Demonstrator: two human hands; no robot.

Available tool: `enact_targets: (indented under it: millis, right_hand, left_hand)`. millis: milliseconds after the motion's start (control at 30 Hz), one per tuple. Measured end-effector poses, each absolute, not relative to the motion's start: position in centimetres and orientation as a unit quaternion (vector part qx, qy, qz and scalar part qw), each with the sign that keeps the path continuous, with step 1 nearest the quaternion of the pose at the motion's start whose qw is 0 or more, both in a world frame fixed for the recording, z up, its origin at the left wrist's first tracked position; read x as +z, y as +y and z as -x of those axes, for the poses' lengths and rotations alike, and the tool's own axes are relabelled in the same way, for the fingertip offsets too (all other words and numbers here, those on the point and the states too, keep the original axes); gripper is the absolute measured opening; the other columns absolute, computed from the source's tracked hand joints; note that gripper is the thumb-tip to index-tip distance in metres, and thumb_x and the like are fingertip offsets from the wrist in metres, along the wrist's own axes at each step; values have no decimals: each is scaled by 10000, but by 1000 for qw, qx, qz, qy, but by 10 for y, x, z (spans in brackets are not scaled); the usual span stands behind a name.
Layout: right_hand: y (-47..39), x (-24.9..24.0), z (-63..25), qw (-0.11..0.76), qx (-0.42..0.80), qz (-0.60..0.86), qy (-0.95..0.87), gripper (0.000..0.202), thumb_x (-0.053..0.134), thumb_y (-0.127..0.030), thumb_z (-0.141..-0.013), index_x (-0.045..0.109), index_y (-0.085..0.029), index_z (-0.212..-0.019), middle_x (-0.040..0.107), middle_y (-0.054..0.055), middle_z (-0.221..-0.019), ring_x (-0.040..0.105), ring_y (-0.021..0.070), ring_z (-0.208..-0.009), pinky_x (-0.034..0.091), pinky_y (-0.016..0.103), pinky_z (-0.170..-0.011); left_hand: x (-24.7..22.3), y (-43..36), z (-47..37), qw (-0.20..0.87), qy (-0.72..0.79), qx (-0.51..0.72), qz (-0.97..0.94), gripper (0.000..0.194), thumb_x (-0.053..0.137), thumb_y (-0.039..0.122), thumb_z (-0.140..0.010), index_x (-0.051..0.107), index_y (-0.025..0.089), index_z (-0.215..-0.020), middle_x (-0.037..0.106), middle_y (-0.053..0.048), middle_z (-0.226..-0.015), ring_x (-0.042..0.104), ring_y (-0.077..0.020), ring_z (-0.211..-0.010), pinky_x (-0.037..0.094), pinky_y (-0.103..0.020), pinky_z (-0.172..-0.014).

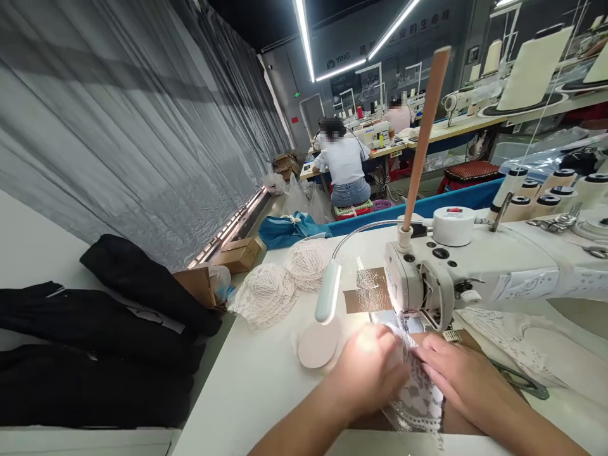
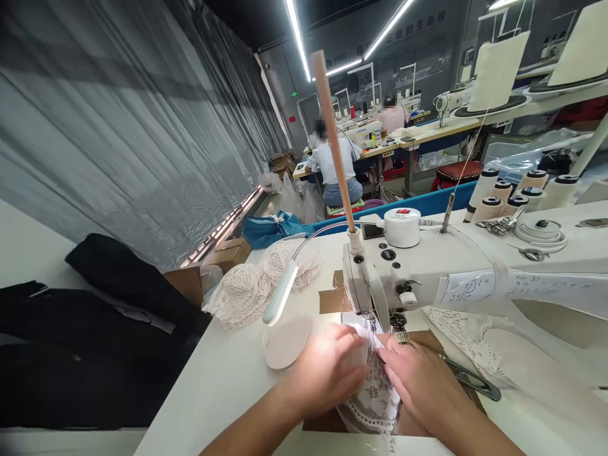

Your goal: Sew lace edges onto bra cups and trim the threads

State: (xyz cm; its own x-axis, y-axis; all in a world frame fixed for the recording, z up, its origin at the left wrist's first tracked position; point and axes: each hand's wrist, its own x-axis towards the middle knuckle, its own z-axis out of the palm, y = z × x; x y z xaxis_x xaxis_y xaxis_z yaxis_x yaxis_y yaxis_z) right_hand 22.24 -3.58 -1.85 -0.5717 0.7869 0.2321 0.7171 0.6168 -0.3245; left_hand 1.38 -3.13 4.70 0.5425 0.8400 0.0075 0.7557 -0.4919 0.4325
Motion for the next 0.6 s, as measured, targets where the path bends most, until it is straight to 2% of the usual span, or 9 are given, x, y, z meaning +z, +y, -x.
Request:
enact_targets:
  millis: [100, 167, 367, 600]
  right_hand:
    - [-39, -19, -221, 206, 75, 430, -876, 313, 320, -172, -964, 618, -217, -879, 583, 39, -775, 595, 182, -644, 393, 295, -563]
    - [-40, -18, -218, 231, 39, 424, -875, 307, 333, -164, -962, 594, -215, -808, 559, 25, -731, 567, 165, -592, 366, 287, -539]
    - [-41, -18, -213, 259, -23, 415, -872, 295, 353, -157, -960, 563, -219, -763, 594, 39, -785, 565, 159, -590, 357, 286, -535]
    - [-40, -27, -209, 243, -45, 435, -866, 253, 355, -127, -938, 571, -232, -860, 601, 37, -818, 556, 182, -571, 340, 313, -525]
  left_hand:
    - [33, -43, -15, 155, 432, 101, -883, 224, 577, 193, -799, 632, 151, -1012, 627, -104, -1093, 573, -259, -949, 520, -388, -858]
    - [26, -41, -13, 141, 418, 110, -891, 288, 539, 141, -792, 630, 138, -1065, 626, -116, -1164, 575, -267, -995, 516, -408, -901]
    - [22, -23, -1, 143, 370, 139, -907, 413, 501, 147, -820, 602, 133, -1221, 591, -111, -1319, 552, -284, -1145, 483, -430, -994]
    - [12, 2, 5, 145, 325, 126, -926, 440, 506, 176, -824, 616, 136, -1248, 580, -88, -1356, 545, -283, -1190, 445, -414, -1048]
